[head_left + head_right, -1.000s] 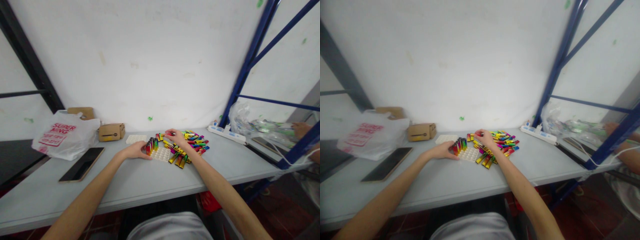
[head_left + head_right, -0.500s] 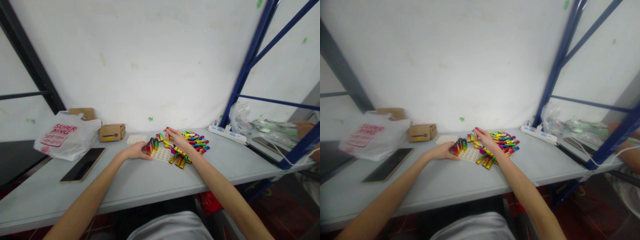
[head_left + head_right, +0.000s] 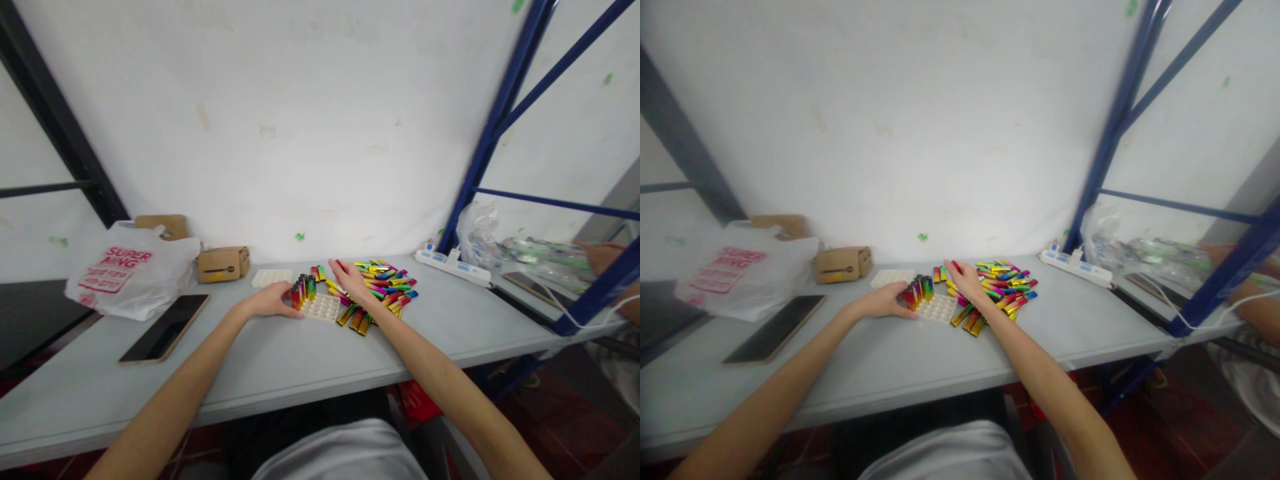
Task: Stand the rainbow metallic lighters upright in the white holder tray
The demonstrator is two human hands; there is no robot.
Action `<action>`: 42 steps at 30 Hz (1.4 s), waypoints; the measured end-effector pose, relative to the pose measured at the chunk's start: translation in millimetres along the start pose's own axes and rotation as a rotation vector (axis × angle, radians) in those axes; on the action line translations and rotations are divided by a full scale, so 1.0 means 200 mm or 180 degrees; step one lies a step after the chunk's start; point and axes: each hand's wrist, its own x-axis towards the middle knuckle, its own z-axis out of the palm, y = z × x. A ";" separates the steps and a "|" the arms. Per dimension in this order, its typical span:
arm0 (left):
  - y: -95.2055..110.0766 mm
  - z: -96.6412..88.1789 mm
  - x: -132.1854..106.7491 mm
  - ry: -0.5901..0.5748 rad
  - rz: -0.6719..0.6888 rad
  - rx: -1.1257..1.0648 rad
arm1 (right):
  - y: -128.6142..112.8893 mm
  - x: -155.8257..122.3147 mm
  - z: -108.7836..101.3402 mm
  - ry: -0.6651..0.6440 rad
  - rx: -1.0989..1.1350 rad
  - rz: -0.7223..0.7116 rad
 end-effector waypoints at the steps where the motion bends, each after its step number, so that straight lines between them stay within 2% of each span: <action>1: 0.00 0.00 0.00 0.0005 -0.0004 -0.0010 | 0.00 0.00 0.00 0.0051 -0.0193 -0.0047; 5: 0.00 0.00 0.00 -0.0009 -0.0050 -0.0007 | 0.01 -0.01 0.00 0.0130 -0.0588 -0.0097; 17: 0.02 -0.01 0.00 -0.0009 -0.0039 0.0038 | -0.04 -0.05 0.02 -0.0018 -0.0672 -0.0500; 20: 0.02 -0.01 0.00 -0.0017 -0.0013 0.0030 | -0.06 -0.06 0.02 -0.0221 -0.0836 -0.0776; 23: 0.02 -0.01 0.00 -0.0018 0.0021 0.0002 | -0.09 -0.07 0.01 -0.0187 -0.1253 -0.1264; 25: 0.02 -0.01 0.00 -0.0012 0.0035 -0.0024 | -0.10 -0.08 -0.01 -0.0231 -0.1460 -0.1410; 28: 0.02 -0.01 -0.01 -0.0007 0.0010 -0.0044 | -0.13 -0.09 -0.02 -0.0388 -0.1513 -0.1283; 31: 0.02 0.00 -0.01 0.0007 0.0027 0.0002 | -0.13 -0.11 -0.02 -0.0520 -0.1252 -0.1045; 34: 0.02 0.00 -0.01 0.0042 0.0101 0.0040 | -0.12 -0.12 0.00 -0.0802 -0.0994 -0.0912; 36: 0.02 0.00 -0.01 0.0062 0.0114 0.0062 | -0.11 -0.12 0.02 -0.0920 -0.1085 -0.0927; 42: 0.03 0.00 0.00 0.0062 0.0190 0.0091 | -0.06 -0.12 0.09 -0.0764 -0.1543 -0.1027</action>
